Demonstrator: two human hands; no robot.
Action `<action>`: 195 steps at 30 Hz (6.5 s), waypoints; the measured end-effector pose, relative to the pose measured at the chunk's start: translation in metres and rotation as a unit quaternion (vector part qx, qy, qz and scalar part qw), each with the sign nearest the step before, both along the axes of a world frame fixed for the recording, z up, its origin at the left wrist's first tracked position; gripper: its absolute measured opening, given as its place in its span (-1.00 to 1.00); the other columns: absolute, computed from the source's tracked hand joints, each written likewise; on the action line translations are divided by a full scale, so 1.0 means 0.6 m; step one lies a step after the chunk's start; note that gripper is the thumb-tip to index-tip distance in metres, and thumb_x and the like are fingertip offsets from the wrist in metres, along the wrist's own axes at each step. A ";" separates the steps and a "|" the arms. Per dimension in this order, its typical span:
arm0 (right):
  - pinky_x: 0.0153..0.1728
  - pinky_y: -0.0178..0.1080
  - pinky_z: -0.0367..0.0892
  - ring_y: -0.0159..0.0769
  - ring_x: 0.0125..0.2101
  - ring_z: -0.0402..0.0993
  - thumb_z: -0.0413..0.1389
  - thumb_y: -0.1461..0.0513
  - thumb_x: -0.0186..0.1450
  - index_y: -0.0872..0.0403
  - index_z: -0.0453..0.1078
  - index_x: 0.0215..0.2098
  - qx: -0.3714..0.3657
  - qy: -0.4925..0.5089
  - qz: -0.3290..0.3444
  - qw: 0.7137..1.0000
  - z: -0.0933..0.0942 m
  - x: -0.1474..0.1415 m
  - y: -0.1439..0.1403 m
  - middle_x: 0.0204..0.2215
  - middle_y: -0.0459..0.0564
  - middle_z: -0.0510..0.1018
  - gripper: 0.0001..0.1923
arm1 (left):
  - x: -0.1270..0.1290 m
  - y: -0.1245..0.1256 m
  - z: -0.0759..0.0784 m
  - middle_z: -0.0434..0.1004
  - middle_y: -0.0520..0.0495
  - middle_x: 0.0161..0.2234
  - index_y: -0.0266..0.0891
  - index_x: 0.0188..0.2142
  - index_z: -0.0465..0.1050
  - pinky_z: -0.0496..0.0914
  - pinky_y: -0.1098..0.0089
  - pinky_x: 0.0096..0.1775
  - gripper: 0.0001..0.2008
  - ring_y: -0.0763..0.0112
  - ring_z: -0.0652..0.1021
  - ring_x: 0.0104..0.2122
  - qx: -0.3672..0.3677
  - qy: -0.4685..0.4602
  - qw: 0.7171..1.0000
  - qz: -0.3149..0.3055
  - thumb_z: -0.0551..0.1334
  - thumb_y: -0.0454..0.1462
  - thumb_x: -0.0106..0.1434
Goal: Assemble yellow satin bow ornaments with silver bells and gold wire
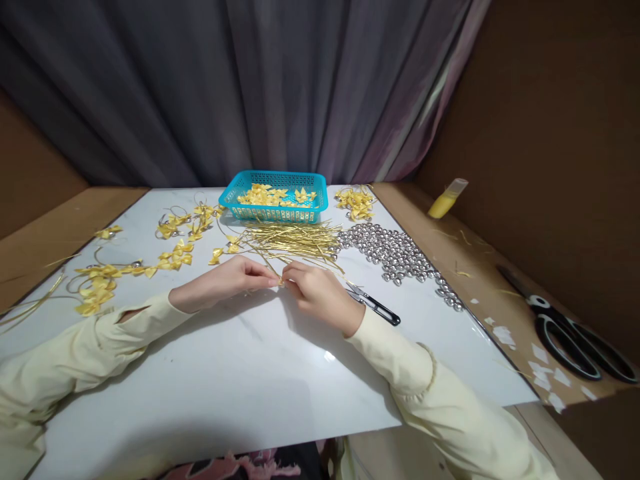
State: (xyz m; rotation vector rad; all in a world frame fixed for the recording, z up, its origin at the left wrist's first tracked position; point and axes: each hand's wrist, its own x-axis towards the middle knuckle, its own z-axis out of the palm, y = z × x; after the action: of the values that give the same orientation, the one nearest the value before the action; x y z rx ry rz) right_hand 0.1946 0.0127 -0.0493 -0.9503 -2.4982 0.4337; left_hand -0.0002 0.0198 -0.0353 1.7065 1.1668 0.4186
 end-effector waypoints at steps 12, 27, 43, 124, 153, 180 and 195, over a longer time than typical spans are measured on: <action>-0.30 -0.26 0.30 -0.32 -0.34 0.43 -0.06 0.39 0.23 0.14 0.41 -0.32 -0.013 0.008 -0.027 1.000 0.006 0.002 0.001 -0.31 0.05 0.51 -0.79 | 0.003 -0.002 0.008 0.56 0.00 -0.45 -0.22 -0.35 0.58 0.12 0.48 -0.51 -0.81 0.52 0.31 -0.56 -0.013 -0.031 0.999 0.029 0.23 -0.22 0.10; -0.73 -0.41 0.23 -0.43 -0.64 0.30 -0.17 0.00 0.34 0.16 0.37 -0.43 -0.350 0.104 -0.090 0.927 0.016 -0.001 0.007 -0.63 -0.05 0.36 -0.53 | 0.002 -0.003 0.007 0.46 0.03 -0.56 -0.25 -0.37 0.57 0.04 0.47 -0.56 -0.78 0.53 0.24 -0.61 0.002 -0.018 1.000 0.022 0.20 -0.18 0.13; -0.69 -0.42 0.14 -0.53 -0.76 0.18 -0.09 0.19 0.34 0.13 0.22 -0.53 -0.417 0.126 -0.063 0.898 0.021 -0.008 -0.001 -0.75 -0.20 0.27 -0.70 | 0.001 -0.005 0.011 0.54 -0.02 -0.45 -0.26 -0.35 0.56 0.18 0.46 -0.46 -0.76 0.43 0.39 -0.48 0.045 0.000 0.999 0.000 0.17 -0.18 0.15; -0.63 -0.43 0.29 -0.47 -0.54 0.42 -0.01 0.23 0.25 0.08 0.38 -0.08 -0.419 0.145 0.020 0.896 0.028 0.003 0.002 -0.28 0.00 0.54 -0.70 | -0.009 -0.006 0.014 0.38 0.07 -0.48 -0.20 -0.21 0.16 0.23 0.51 -0.48 -0.85 0.52 0.36 -0.51 0.012 -0.093 0.990 -0.102 0.11 -0.29 0.22; -0.49 -0.41 0.26 -0.48 -0.57 0.39 -0.01 0.33 0.15 0.19 0.48 -0.36 -0.159 0.066 -0.029 0.985 0.019 -0.002 -0.008 -0.52 -0.04 0.57 -0.78 | -0.014 -0.003 0.018 0.38 0.08 -0.52 -0.19 -0.26 0.13 0.21 0.53 -0.52 -0.87 0.53 0.32 -0.56 0.006 -0.075 0.994 -0.083 0.10 -0.33 0.21; -0.66 -0.42 0.17 -0.55 -0.76 0.16 0.03 0.20 0.22 0.22 0.43 -0.20 -0.338 0.115 -0.038 0.933 0.016 0.005 0.001 -0.71 -0.15 0.41 -0.72 | -0.012 -0.004 0.031 0.38 0.09 -0.53 -0.22 -0.27 0.16 0.20 0.51 -0.50 -0.88 0.55 0.31 -0.56 -0.009 -0.091 0.994 -0.063 0.12 -0.30 0.21; -0.69 -0.43 0.02 -0.57 -0.78 0.04 0.04 0.22 0.22 0.19 0.49 -0.29 -0.339 0.110 -0.063 0.932 0.029 0.007 -0.001 -0.84 -0.25 0.20 -0.76 | -0.014 -0.004 0.033 0.38 0.08 -0.53 -0.21 -0.26 0.15 0.21 0.50 -0.49 -0.89 0.53 0.33 -0.56 0.003 -0.073 0.995 -0.069 0.10 -0.31 0.23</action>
State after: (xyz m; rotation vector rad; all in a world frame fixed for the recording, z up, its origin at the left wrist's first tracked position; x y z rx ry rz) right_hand 0.1987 0.0121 -0.0316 -1.2123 -2.0795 1.3343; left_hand -0.0089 0.0176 -0.0152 1.7198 0.9369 0.4533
